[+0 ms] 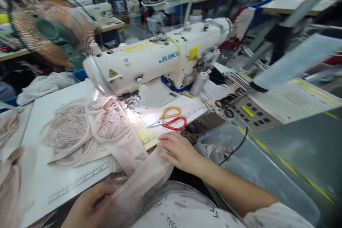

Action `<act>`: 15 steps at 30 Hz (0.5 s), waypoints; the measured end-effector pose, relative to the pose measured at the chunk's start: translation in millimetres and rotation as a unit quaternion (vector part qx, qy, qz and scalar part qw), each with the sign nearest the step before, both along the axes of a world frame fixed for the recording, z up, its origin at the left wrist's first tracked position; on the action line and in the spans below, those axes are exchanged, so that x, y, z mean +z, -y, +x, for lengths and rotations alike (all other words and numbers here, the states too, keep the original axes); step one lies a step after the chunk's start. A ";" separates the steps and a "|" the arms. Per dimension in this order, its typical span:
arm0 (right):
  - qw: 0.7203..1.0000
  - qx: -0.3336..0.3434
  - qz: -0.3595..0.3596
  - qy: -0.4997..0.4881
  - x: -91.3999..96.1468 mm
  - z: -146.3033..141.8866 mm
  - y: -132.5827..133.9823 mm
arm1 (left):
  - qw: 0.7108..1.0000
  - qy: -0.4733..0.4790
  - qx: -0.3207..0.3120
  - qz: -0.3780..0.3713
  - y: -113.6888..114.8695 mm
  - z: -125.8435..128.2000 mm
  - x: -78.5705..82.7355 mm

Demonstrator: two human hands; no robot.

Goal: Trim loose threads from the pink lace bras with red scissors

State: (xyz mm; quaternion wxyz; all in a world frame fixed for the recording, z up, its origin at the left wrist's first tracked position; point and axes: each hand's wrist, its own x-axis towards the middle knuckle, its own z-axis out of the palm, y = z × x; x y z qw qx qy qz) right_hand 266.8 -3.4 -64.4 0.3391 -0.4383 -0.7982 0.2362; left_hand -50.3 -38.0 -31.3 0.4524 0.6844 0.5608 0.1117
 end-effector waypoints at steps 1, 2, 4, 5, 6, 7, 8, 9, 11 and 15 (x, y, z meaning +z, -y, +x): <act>0.999 0.041 0.029 0.009 0.1 -8.1 1.4 | 1.000 -0.010 -0.005 0.008 1.5 6.3 1.3; 0.994 0.097 0.049 0.013 -0.7 -18.3 3.4 | 1.000 -0.018 -0.008 0.019 2.4 12.6 3.3; 0.975 0.208 0.072 0.036 -5.0 -42.7 8.4 | 0.999 -0.017 -0.004 0.033 4.1 22.3 8.2; 0.964 0.245 0.085 0.060 -8.0 -55.2 10.7 | 0.999 -0.012 0.006 0.035 6.0 24.9 10.3; 0.955 0.267 0.097 0.091 -11.1 -66.9 12.6 | 0.999 -0.002 0.019 0.026 8.8 25.7 11.7; 0.947 0.277 0.106 0.120 -13.5 -77.1 14.0 | 0.999 0.015 0.034 0.004 12.8 24.8 12.2; 0.942 0.282 0.110 0.147 -14.8 -85.5 15.0 | 0.997 0.041 0.057 -0.028 17.9 22.5 11.5; 0.937 0.288 0.110 0.164 -14.5 -92.2 15.7 | 0.991 0.079 0.090 -0.066 24.0 19.3 9.5; 0.928 0.314 0.098 0.176 -9.3 -101.0 17.3 | 0.956 0.176 0.174 -0.160 38.2 12.2 2.4; 0.890 0.395 0.055 0.220 9.5 -111.0 22.5 | 0.834 0.340 0.307 -0.307 66.5 4.8 -18.0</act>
